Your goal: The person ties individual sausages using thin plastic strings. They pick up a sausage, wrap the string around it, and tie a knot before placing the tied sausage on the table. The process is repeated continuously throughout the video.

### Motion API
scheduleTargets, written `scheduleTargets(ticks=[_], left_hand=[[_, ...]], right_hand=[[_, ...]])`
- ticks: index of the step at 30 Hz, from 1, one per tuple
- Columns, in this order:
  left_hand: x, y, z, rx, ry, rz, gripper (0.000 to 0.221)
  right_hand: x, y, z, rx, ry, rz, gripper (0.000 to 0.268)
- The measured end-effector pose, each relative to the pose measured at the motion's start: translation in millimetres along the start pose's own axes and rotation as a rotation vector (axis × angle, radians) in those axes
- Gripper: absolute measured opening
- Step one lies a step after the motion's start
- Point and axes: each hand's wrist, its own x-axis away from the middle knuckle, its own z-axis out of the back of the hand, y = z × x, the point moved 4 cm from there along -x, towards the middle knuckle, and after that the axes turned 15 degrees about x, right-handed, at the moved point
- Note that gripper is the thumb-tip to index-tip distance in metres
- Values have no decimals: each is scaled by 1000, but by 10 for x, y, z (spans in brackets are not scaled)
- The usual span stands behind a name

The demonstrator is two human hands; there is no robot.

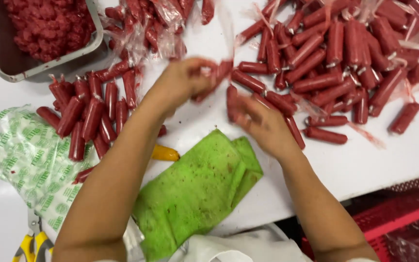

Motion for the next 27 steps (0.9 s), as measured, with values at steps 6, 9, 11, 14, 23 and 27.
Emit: scheduleTargets(ticks=[6, 9, 11, 14, 23, 27], left_hand=[[1097, -1057, -323, 812, -353, 111, 45], [1404, -1133, -476, 577, -302, -11, 53], [1537, -971, -432, -83, 18, -418, 84], [1497, -915, -503, -326, 291, -996, 44], [1463, -511, -556, 431, -99, -740, 17], [1578, -411, -669, 86, -88, -878, 28]], right_hand=[[20, -537, -261, -1227, 52, -6, 32], [189, -762, -321, -1379, 18, 28, 28], [297, -838, -294, -1150, 165, -37, 25], [401, -854, -535, -1069, 283, 53, 8], [749, 29, -883, -995, 32, 30, 39], [857, -252, -473, -39, 318, 361, 16]])
